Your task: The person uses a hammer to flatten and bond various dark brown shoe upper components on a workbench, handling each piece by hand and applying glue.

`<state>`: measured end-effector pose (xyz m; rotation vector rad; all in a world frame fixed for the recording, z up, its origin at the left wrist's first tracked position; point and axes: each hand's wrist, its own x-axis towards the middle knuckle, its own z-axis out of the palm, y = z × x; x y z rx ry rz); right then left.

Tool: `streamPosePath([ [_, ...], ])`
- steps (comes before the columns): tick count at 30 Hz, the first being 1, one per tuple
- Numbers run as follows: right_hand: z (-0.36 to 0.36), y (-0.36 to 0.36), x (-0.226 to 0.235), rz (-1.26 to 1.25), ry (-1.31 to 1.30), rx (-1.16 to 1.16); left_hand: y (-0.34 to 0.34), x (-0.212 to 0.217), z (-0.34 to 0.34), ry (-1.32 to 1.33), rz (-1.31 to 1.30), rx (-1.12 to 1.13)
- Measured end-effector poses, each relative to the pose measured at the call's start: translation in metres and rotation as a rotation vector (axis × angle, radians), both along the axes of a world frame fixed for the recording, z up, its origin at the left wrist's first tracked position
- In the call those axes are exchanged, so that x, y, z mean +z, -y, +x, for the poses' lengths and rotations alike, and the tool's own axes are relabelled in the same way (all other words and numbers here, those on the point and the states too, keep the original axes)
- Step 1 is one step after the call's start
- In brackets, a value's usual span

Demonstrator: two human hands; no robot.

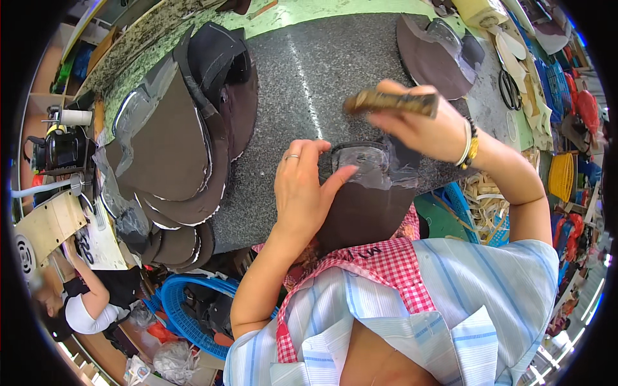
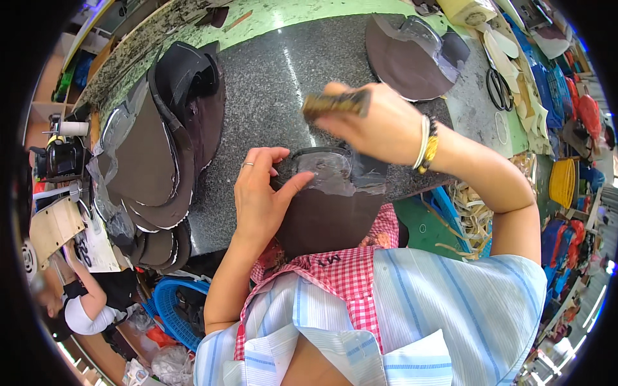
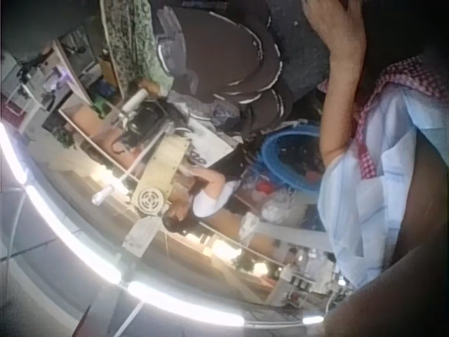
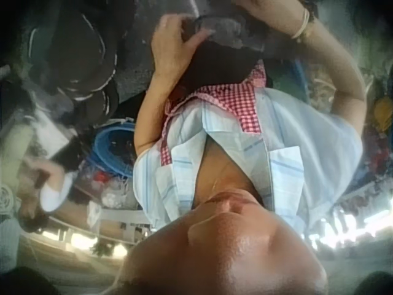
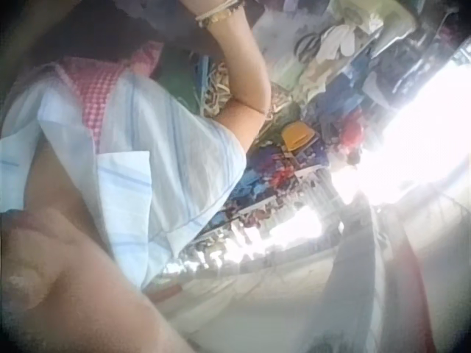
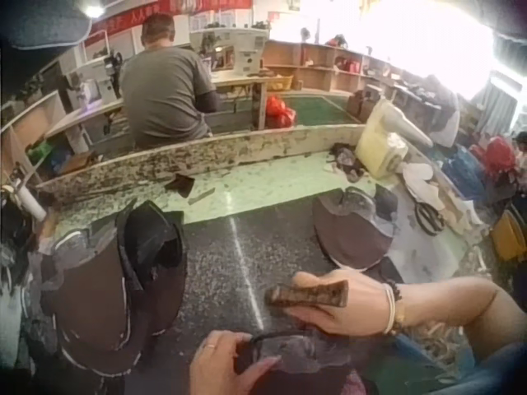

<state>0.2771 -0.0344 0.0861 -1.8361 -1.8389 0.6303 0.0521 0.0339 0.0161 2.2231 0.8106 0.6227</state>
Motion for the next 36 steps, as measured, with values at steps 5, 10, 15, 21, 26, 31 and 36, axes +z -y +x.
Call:
streamPosePath([
  [5, 0.009, 0.016, 0.016, 0.043, 0.026, -0.022, 0.004, -0.005, -0.003, -0.019, 0.103, 0.029],
  [10, -0.009, 0.018, 0.007, 0.036, 0.070, 0.135, 0.009, 0.005, 0.005, -0.062, 0.057, 0.005],
  [15, 0.003, 0.003, -0.011, 0.033, 0.226, 0.114, 0.004, 0.006, 0.008, -0.066, 0.224, -0.032],
  [21, 0.142, -0.041, -0.027, 0.153, 0.386, -0.572, 0.016, 0.040, -0.009, -0.003, -0.047, -0.176],
  [26, 0.249, -0.019, -0.044, 0.038, 0.347, -0.755, -0.040, 0.118, -0.086, 0.545, 0.356, 0.402],
  [31, 0.217, 0.000, -0.043, 0.081, 0.124, -0.626, -0.087, 0.116, -0.103, -0.085, 0.894, 0.544],
  [36, 0.076, 0.037, 0.053, -0.007, -0.260, -0.405, -0.021, 0.116, 0.000, 0.286, 0.364, -0.076],
])
